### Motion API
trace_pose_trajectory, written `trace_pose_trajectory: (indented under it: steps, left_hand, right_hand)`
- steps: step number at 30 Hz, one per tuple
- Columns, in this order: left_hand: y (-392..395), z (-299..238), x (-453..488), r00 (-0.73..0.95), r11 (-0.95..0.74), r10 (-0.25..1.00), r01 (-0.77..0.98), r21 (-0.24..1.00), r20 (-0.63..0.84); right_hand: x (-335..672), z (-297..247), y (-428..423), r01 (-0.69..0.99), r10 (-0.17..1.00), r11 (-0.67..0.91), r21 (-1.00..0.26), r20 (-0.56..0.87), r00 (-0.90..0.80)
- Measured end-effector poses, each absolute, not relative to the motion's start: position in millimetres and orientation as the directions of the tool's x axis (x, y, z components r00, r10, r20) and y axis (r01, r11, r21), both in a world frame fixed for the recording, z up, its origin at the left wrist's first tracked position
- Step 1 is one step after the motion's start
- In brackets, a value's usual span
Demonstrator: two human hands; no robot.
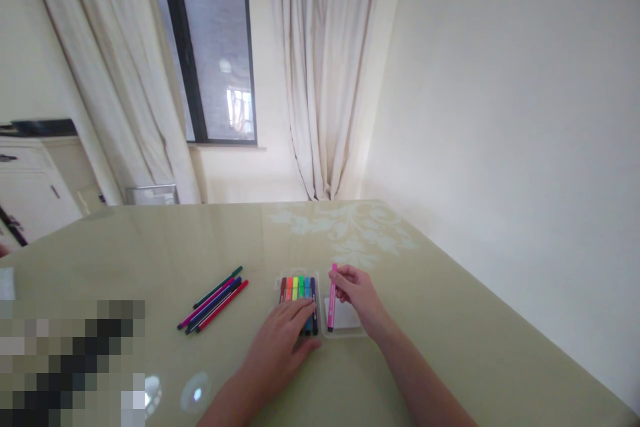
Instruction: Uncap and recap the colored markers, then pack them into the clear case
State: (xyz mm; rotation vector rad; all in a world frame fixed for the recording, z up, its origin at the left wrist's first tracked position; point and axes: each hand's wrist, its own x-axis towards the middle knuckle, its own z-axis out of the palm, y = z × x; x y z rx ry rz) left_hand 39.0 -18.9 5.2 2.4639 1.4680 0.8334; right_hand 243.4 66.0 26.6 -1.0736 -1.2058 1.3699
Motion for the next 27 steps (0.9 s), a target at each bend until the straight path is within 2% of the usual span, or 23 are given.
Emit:
trace_pose_trajectory:
  steps: [5, 9, 14, 18, 23, 27]
  left_hand:
    - [-26.2, 15.7, 63.1, 0.269, -0.466, 0.863, 0.75, 0.47, 0.427]
    - [-24.2, 13.5, 66.6, 0.244, -0.445, 0.869, 0.765, 0.466, 0.43]
    - [-21.2, 3.7, 58.0, 0.357, -0.507, 0.843, 0.778, 0.371, 0.403]
    - [-17.7, -2.0, 59.3, 0.369, -0.472, 0.872, 0.807, 0.354, 0.321]
    - [-13.0, -6.6, 63.4, 0.388, -0.484, 0.86, 0.826, 0.29, 0.331]
    - [-11.6, -10.6, 64.6, 0.405, -0.497, 0.842, 0.839, 0.221, 0.358]
  right_hand:
    - [231.2, 24.8, 59.8, -0.112, 0.989, -0.005, -0.994, 0.012, -0.147]
    - [234.2, 26.4, 61.2, -0.089, 0.98, 0.008, -0.996, 0.026, -0.2]
    - [249.5, 22.8, 73.6, 0.124, 0.985, 0.123, -0.985, 0.105, -0.14]
    - [250.2, 16.0, 77.6, 0.289, 0.99, 0.091, -0.953, 0.055, -0.132]
    - [236.7, 13.5, 73.2, 0.387, 0.995, 0.042, -0.921, 0.004, -0.099]
    - [227.7, 14.8, 67.3, 0.573, 0.988, 0.151, -0.805, 0.107, -0.11]
